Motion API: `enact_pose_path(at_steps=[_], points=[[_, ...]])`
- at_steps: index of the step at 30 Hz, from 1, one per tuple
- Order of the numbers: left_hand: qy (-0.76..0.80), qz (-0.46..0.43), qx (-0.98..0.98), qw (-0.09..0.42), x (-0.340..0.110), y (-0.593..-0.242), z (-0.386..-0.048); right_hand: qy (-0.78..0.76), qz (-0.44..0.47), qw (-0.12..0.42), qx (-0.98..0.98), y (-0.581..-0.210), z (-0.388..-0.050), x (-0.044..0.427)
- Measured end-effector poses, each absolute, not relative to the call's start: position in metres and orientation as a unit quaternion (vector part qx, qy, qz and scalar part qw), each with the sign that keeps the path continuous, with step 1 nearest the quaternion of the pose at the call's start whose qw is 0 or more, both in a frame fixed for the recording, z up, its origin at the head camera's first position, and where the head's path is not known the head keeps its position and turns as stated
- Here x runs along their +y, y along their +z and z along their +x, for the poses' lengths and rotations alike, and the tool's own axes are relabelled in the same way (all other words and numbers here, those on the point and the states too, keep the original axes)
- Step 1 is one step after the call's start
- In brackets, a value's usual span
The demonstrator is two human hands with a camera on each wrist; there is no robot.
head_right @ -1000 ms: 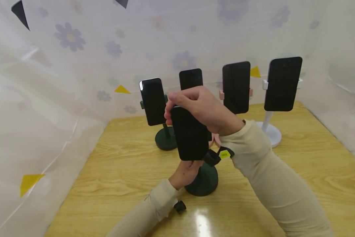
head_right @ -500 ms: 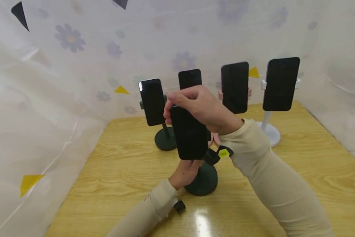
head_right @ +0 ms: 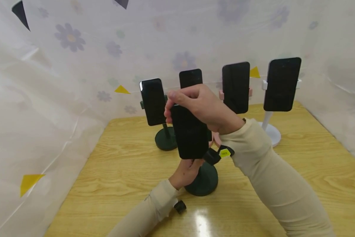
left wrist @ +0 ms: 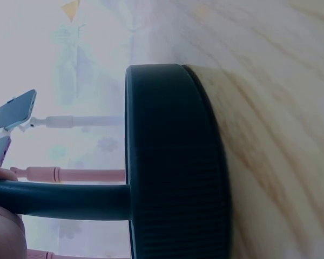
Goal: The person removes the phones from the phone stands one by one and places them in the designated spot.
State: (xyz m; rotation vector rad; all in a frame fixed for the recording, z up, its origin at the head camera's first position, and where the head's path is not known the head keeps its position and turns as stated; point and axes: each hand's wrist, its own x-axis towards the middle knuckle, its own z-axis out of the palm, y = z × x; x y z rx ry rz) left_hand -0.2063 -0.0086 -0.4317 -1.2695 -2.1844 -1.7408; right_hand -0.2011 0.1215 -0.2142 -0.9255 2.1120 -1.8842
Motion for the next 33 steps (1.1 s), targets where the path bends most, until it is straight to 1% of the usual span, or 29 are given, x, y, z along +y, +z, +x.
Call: enact_pose_path(at_steps=[33], points=[[-0.565, -0.399, -0.721, 0.04, -0.0081, -0.434, -0.2063, -0.628, -0.307, 0.077, 0.711, -0.2124, -0.2009, 0.1212]])
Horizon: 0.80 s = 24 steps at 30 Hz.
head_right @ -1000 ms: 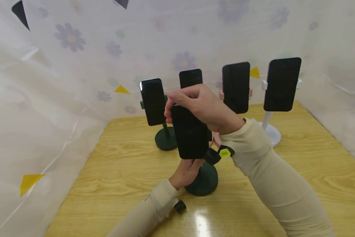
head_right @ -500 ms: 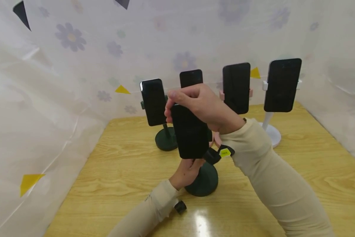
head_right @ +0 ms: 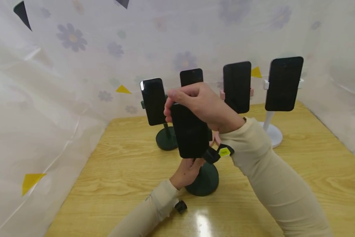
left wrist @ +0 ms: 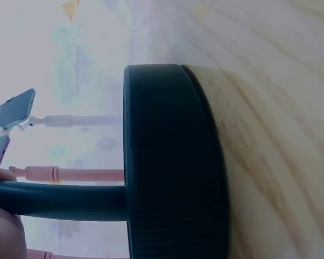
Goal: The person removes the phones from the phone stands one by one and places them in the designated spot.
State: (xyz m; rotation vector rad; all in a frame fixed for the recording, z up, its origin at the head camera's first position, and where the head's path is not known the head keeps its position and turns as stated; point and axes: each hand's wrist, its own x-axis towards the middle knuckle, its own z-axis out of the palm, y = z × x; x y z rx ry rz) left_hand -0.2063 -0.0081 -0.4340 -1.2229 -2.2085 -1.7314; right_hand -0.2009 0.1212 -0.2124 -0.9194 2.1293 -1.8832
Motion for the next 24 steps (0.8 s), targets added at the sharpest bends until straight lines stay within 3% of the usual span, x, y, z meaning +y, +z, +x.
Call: enact_pose_path(at_steps=[24], points=[[-0.57, -0.406, -0.712, 0.052, -0.0071, -0.4368, -0.2075, -0.655, -0.307, 0.091, 0.684, -0.2128, -0.2025, 0.1234]])
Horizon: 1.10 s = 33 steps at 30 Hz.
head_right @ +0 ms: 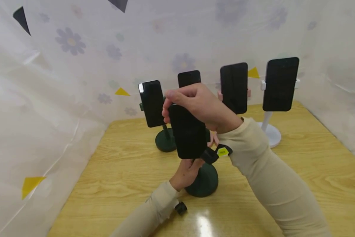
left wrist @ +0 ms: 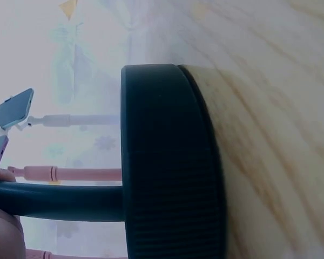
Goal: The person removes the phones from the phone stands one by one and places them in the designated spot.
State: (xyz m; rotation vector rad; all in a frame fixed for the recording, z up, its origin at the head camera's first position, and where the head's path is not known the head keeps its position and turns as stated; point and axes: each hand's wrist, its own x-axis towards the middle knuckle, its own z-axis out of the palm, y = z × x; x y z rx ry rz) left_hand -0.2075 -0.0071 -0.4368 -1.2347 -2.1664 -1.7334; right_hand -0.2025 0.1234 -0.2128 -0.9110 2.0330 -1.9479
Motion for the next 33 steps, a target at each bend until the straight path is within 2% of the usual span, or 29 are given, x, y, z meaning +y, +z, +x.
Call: enact_pose_path(at_steps=[9, 18, 33], points=[[-0.558, -0.404, -0.723, 0.054, -0.014, -0.405, -0.187, -0.655, -0.298, 0.103, 0.687, -0.213, -0.203, 0.121], [-0.564, -0.397, -0.722, 0.047, -0.006, -0.433, -0.207, -0.658, -0.293, 0.1, 0.687, -0.21, -0.203, 0.121], [-0.554, -0.397, -0.73, 0.053, -0.008, -0.434, -0.207, -0.664, -0.28, 0.117, 0.684, -0.208, -0.203, 0.123]])
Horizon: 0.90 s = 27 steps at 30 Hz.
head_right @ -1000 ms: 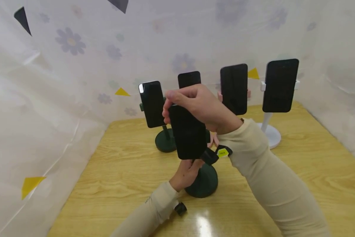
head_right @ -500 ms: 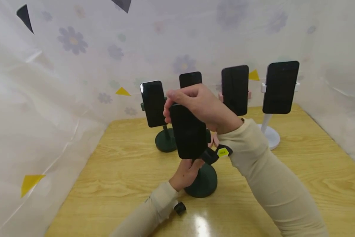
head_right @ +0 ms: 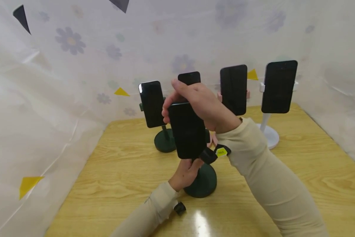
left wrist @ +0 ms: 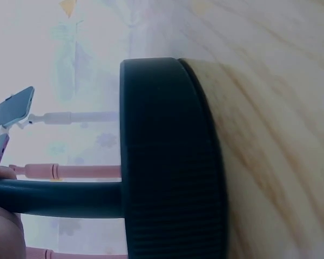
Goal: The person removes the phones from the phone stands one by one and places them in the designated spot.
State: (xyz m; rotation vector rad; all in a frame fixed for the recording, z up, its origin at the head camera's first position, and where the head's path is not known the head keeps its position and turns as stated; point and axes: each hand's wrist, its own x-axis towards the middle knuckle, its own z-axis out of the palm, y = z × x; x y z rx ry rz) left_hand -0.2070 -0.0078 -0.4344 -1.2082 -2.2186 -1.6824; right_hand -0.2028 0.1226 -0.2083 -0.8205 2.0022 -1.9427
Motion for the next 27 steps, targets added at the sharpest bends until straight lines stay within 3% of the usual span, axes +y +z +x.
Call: enact_pose_path(at_steps=[9, 27], points=[[-0.556, -0.392, -0.731, 0.05, -0.0075, -0.4345, -0.2065, -0.668, -0.284, 0.118, 0.678, -0.2079, -0.2027, 0.1227], [-0.55, -0.418, -0.717, 0.091, -0.0054, -0.4376, -0.2095, -0.663, -0.285, 0.106, 0.684, -0.2062, -0.2032, 0.1233]])
